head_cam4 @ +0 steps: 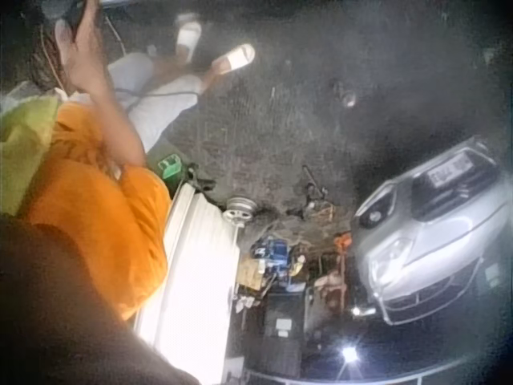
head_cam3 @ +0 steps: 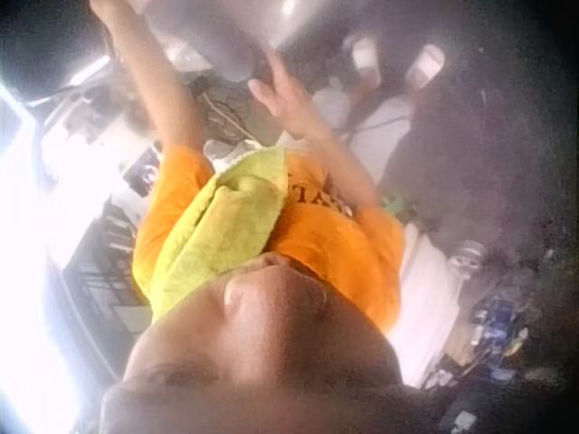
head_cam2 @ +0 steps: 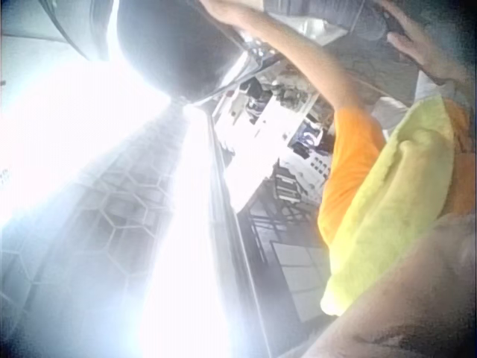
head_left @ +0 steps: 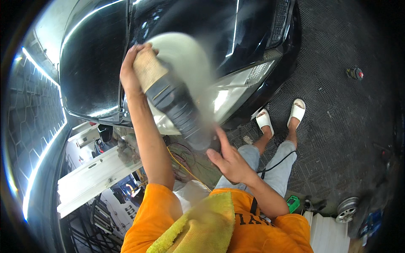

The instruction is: The person applies a polishing compound to the hood of a black car and uses a rotary buffer with a white pad to polish the surface. The person moves the buffer in circular motions across the hood, covering various sections of the vehicle's front.

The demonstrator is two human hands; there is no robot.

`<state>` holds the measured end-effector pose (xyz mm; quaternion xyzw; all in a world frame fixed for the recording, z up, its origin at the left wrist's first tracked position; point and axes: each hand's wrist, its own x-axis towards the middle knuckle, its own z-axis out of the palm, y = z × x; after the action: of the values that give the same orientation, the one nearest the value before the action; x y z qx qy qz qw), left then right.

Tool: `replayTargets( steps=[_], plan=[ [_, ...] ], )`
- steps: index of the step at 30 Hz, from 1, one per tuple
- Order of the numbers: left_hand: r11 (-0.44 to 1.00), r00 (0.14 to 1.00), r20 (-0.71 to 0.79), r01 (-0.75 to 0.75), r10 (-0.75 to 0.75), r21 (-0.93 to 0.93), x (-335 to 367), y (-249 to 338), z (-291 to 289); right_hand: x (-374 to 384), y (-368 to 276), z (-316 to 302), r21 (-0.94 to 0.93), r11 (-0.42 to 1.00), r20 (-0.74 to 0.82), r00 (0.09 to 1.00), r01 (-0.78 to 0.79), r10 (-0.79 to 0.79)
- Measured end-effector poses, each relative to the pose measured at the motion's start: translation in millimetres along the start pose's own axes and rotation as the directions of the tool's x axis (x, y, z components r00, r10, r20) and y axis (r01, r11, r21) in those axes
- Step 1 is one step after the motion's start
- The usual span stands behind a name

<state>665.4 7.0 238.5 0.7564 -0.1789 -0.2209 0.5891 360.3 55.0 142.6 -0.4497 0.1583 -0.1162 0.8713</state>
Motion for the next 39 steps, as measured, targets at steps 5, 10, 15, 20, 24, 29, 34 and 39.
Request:
replayTargets(
  steps=[5, 10, 15, 20, 24, 29, 34, 39],
  plan=[
    [0.994, 0.972, 0.228, -0.069, 0.047, 0.086, 21, -8, 81, -5, 5, -31, 0.218, 0.976, -0.087, 0.996, 0.003, 0.016],
    [0.997, 0.922, 0.387, -0.041, 0.013, 0.065, 36, -24, 138, -11, 4, -50, 0.433, 0.901, -0.169, 0.983, 0.004, 0.076],
    [0.994, 0.904, 0.416, 0.060, -0.094, 0.094, 26, -15, 170, -13, 4, -62, 0.471, 0.882, -0.172, 0.982, 0.013, 0.077],
    [0.943, 0.918, 0.371, -0.240, 0.143, 0.231, 30, -20, 141, -13, 0, -55, 0.459, 0.888, -0.132, 0.987, -0.016, 0.086],
    [0.984, 0.954, 0.293, -0.110, 0.065, 0.142, 24, -13, 105, -11, 5, -44, 0.360, 0.932, -0.074, 0.995, -0.034, 0.065],
    [0.996, 0.987, 0.151, -0.058, 0.047, 0.070, 5, -5, 44, -8, 7, -18, 0.251, 0.965, 0.014, 0.997, -0.072, 0.070],
    [1.000, 0.998, 0.050, -0.026, 0.026, -0.017, -15, -4, -34, -9, 9, 7, 0.019, 1.000, 0.056, 0.998, 0.020, -0.021],
    [0.993, 0.999, -0.054, -0.012, 0.006, -0.115, -42, -8, -90, -11, 18, 23, 0.043, 0.996, 0.195, 0.978, -0.081, 0.071]
  ],
)
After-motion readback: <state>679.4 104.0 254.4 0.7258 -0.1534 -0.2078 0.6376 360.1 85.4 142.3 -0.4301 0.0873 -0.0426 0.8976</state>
